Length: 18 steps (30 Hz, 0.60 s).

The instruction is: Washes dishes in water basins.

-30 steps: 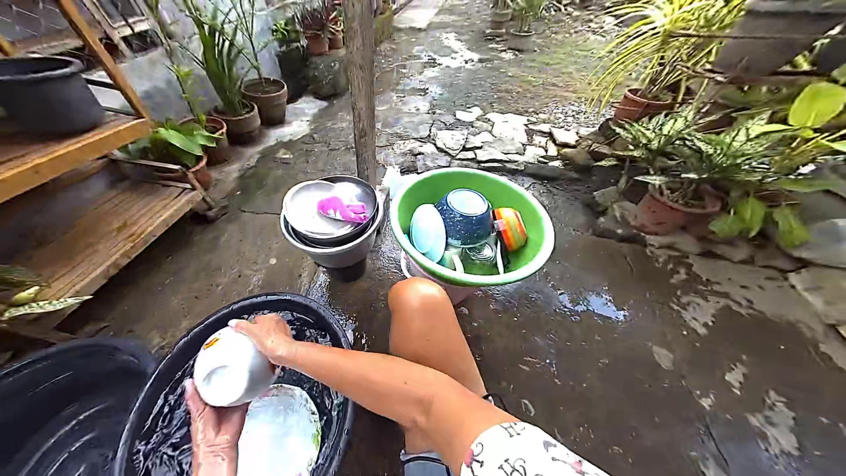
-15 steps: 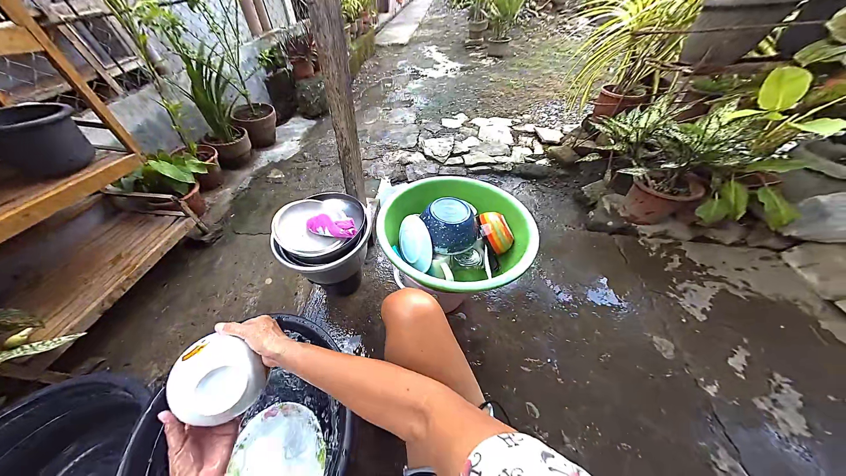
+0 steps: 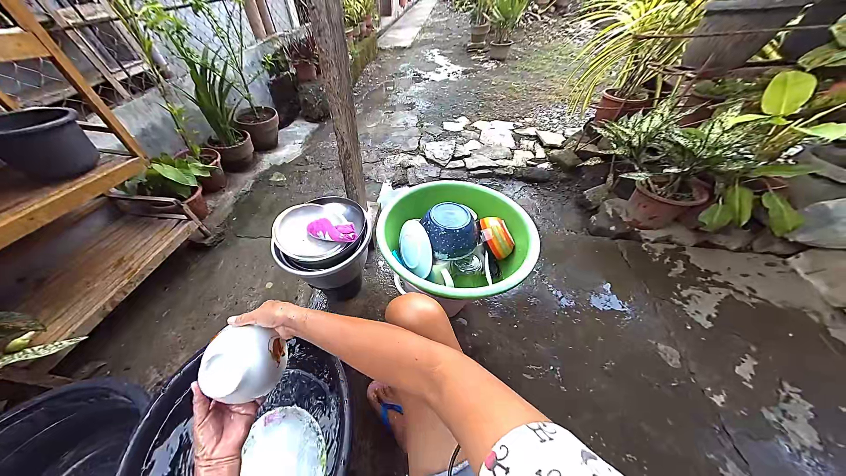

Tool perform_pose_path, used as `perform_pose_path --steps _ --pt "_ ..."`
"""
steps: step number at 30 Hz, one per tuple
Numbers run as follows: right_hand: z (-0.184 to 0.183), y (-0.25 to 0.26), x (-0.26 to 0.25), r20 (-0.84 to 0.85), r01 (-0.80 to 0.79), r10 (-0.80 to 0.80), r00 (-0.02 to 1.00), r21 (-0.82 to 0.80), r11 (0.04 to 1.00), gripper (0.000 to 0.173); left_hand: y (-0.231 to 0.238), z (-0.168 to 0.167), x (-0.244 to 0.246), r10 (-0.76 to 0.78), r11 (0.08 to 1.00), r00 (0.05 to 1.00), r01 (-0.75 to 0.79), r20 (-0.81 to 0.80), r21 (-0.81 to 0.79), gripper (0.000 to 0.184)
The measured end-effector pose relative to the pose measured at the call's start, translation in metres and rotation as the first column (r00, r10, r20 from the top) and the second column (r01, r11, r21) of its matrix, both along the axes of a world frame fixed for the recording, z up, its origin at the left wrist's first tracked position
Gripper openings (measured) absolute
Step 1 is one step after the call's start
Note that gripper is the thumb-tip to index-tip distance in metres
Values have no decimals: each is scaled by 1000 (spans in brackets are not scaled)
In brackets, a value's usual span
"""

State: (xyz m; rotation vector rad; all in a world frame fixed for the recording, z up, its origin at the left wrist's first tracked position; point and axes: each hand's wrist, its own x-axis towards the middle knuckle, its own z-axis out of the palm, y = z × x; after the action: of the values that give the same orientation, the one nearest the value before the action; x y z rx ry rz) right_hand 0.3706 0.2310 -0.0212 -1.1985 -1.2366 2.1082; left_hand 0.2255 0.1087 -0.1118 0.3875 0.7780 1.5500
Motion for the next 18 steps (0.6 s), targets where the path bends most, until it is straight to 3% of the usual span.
perform_pose_path --steps 4,7,9,12,14,15,17,18 --pt "11 5 15 100 -126 120 988 52 991 43 6 4 13 58 998 997 -57 50 -23 56" --pt "33 1 49 273 -252 179 945 262 932 33 9 4 18 35 998 995 -40 94 51 56" --pt "57 -4 95 256 -171 43 966 502 848 35 9 5 16 24 999 996 -28 88 46 56" --pt "76 6 201 145 117 -349 926 766 631 30 3 3 6 50 998 997 -52 67 30 49" --pt "67 17 292 245 152 -672 699 867 474 31 -3 0 -1 86 996 996 -86 31 -1 50" --pt "59 15 333 342 122 -774 532 874 470 33 -5 -1 -4 107 994 994 -106 22 -30 51" --pt "36 6 392 552 76 -789 269 805 589 41 -9 -5 -7 132 988 991 -132 1 -79 52" --pt "25 3 409 648 78 -735 198 737 671 49 -10 -7 -8 140 986 990 -139 6 -89 53"
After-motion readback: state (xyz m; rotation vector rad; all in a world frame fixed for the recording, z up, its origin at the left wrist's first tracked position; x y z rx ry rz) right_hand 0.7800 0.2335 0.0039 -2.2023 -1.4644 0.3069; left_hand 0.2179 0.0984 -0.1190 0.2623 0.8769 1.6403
